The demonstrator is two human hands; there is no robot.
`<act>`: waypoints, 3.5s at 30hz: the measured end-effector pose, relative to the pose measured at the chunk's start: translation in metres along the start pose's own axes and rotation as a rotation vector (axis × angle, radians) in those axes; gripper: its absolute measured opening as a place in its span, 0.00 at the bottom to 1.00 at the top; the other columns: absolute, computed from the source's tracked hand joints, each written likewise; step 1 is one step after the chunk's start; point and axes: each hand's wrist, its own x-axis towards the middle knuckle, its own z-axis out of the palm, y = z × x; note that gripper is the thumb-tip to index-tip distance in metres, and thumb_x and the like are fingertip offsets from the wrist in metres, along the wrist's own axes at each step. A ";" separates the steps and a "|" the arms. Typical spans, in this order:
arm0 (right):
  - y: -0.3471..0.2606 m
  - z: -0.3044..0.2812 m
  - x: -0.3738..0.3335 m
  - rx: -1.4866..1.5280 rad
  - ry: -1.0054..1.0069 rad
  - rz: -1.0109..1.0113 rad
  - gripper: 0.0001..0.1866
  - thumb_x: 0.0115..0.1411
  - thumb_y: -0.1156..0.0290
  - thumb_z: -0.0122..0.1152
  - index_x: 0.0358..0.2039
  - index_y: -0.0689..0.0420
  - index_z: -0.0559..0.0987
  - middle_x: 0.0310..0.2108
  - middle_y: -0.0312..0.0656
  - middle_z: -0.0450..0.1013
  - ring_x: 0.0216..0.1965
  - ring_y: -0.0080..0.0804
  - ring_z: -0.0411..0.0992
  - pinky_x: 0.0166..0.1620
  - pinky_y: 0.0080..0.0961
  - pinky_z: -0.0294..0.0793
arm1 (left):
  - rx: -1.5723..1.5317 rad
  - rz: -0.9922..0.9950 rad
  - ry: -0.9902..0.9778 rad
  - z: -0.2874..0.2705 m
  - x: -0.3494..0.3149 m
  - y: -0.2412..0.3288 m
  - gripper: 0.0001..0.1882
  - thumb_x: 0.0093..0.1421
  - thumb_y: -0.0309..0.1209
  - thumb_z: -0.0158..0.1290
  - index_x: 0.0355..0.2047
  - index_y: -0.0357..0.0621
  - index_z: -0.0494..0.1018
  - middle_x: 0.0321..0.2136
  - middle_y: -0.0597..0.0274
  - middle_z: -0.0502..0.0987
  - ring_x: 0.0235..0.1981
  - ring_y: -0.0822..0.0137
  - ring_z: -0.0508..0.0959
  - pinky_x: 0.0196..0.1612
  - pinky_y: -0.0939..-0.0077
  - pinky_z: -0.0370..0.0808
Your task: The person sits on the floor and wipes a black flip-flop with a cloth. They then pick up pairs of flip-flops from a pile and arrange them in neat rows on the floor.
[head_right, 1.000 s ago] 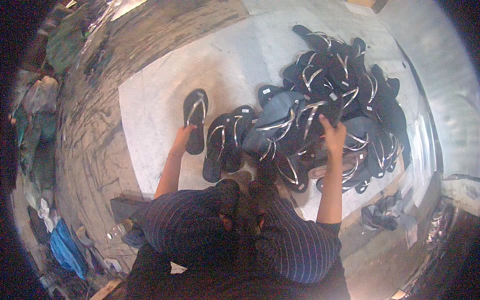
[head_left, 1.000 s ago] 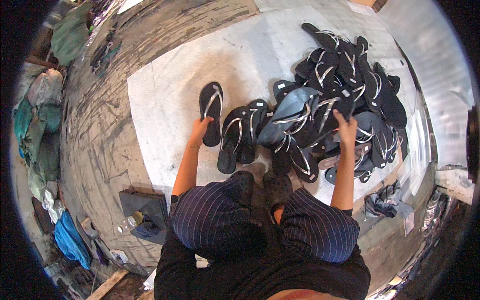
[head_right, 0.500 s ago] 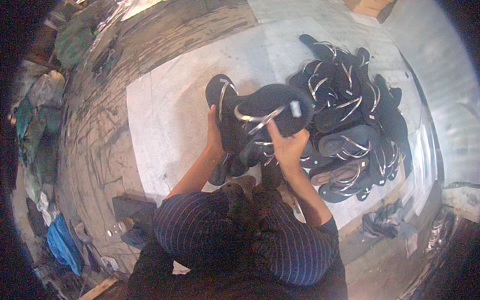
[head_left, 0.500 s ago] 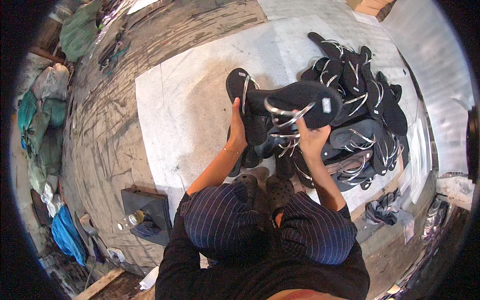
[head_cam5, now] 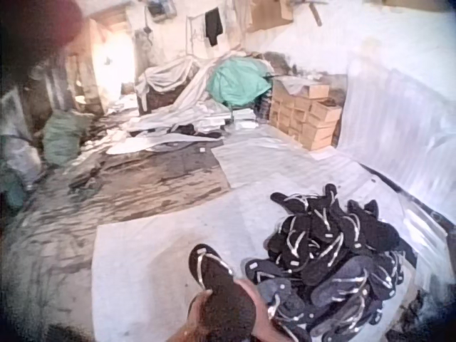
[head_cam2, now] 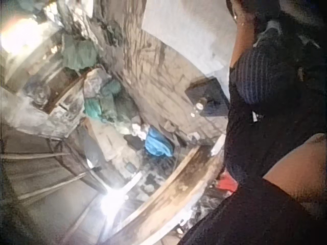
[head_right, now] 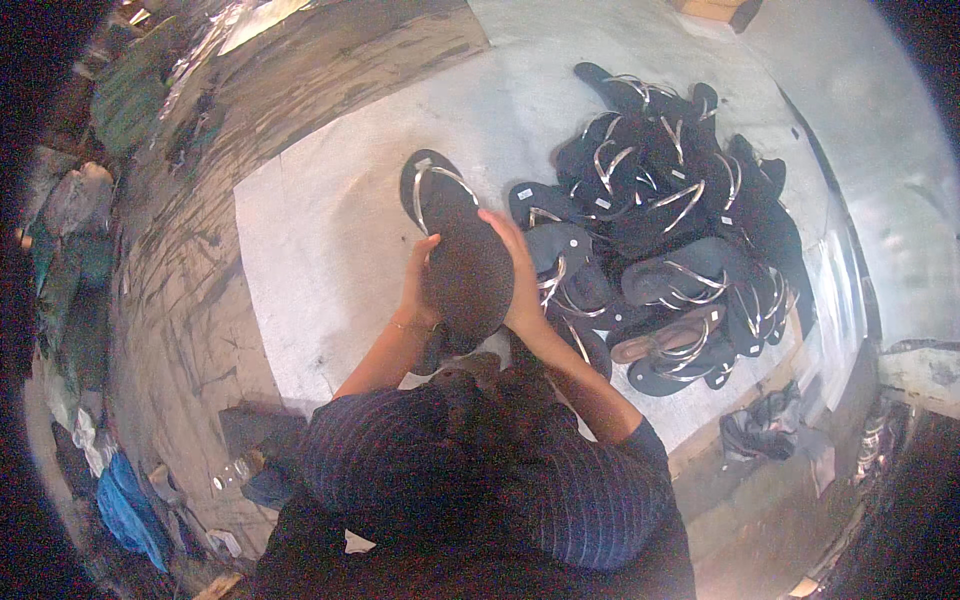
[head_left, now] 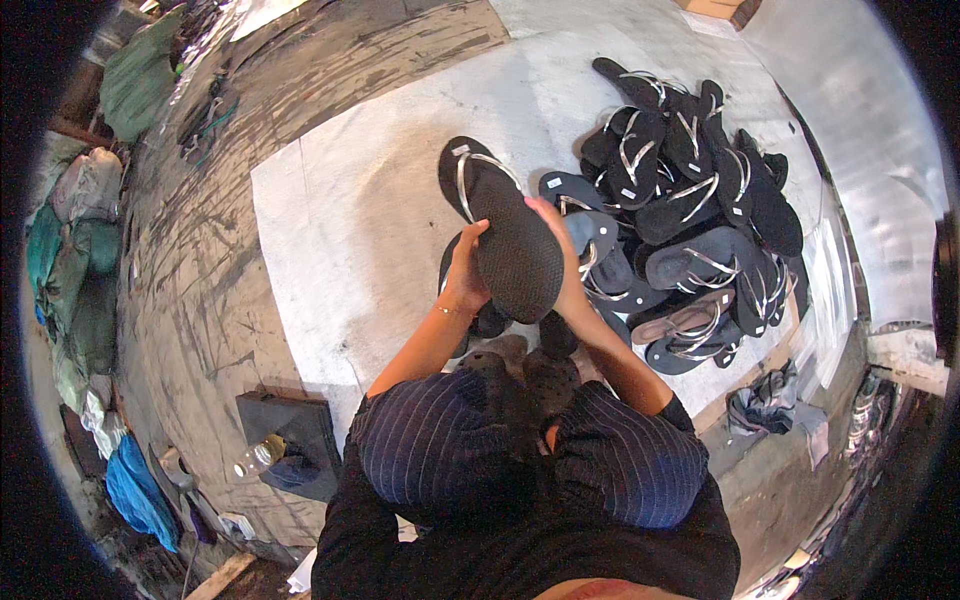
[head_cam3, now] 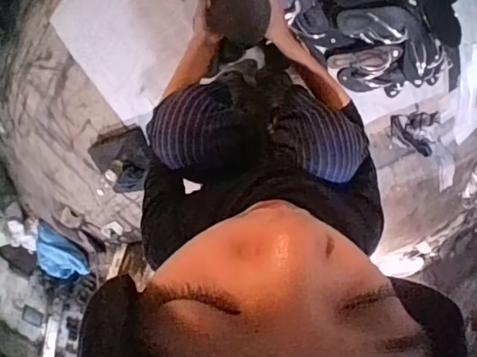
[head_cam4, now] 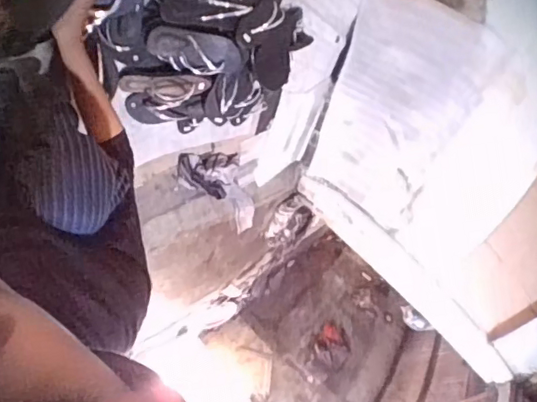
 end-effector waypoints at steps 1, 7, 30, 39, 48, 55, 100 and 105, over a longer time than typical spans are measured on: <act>0.018 0.005 -0.006 0.109 0.025 0.060 0.30 0.52 0.70 0.62 0.56 0.60 0.67 0.58 0.49 0.62 0.58 0.37 0.61 0.59 0.29 0.59 | 0.001 -0.004 0.033 0.000 -0.002 0.001 0.27 0.56 0.45 0.51 0.51 0.42 0.64 0.45 0.54 0.73 0.42 0.57 0.75 0.47 0.59 0.72; 0.026 0.014 -0.024 0.258 0.007 0.277 0.34 0.52 0.67 0.62 0.58 0.61 0.61 0.54 0.47 0.63 0.56 0.38 0.62 0.58 0.30 0.59 | 0.188 0.116 0.092 0.002 0.002 -0.001 0.34 0.51 0.33 0.57 0.56 0.44 0.53 0.44 0.51 0.68 0.46 0.54 0.72 0.49 0.57 0.72; 0.027 -0.089 0.017 -0.287 0.313 0.130 0.14 0.52 0.80 0.57 0.41 0.56 0.75 0.33 0.38 0.73 0.34 0.24 0.72 0.37 0.21 0.70 | 0.589 0.224 0.217 -0.149 0.032 0.135 0.29 0.59 0.24 0.49 0.60 0.43 0.55 0.50 0.52 0.70 0.47 0.55 0.74 0.49 0.58 0.73; 0.058 -0.181 0.049 -0.521 0.908 0.172 0.33 0.46 0.84 0.60 0.55 0.55 0.65 0.53 0.51 0.55 0.39 0.33 0.71 0.41 0.24 0.74 | 0.899 0.229 0.345 -0.170 0.049 0.128 0.31 0.58 0.25 0.52 0.62 0.43 0.55 0.55 0.58 0.66 0.54 0.65 0.67 0.57 0.72 0.61; 0.080 -0.212 0.051 -0.312 0.773 0.374 0.29 0.49 0.80 0.61 0.54 0.57 0.67 0.42 0.46 0.65 0.24 0.27 0.72 0.20 0.20 0.74 | 0.943 0.286 0.448 -0.178 0.050 0.134 0.31 0.58 0.26 0.51 0.61 0.41 0.57 0.55 0.57 0.67 0.53 0.63 0.69 0.57 0.72 0.62; 0.061 -0.235 0.082 -0.461 0.784 0.100 0.26 0.52 0.82 0.57 0.53 0.61 0.66 0.45 0.46 0.66 0.26 0.27 0.73 0.27 0.21 0.77 | 0.971 0.401 0.498 -0.188 0.052 0.157 0.26 0.61 0.28 0.49 0.59 0.39 0.59 0.51 0.59 0.70 0.50 0.65 0.70 0.55 0.71 0.63; 0.087 0.031 0.007 0.513 -0.212 1.208 0.23 0.55 0.54 0.63 0.43 0.60 0.76 0.36 0.41 0.76 0.34 0.31 0.75 0.37 0.26 0.76 | 1.655 0.767 0.798 -0.127 -0.031 -0.005 0.39 0.48 0.30 0.59 0.58 0.34 0.55 0.54 0.41 0.60 0.56 0.44 0.60 0.60 0.62 0.55; 0.016 0.004 0.027 0.877 -0.383 1.152 0.24 0.60 0.54 0.56 0.49 0.58 0.74 0.41 0.38 0.74 0.41 0.28 0.71 0.45 0.26 0.70 | 0.598 0.288 0.038 -0.087 -0.011 0.033 0.33 0.57 0.37 0.52 0.60 0.36 0.55 0.58 0.53 0.60 0.59 0.59 0.60 0.63 0.68 0.51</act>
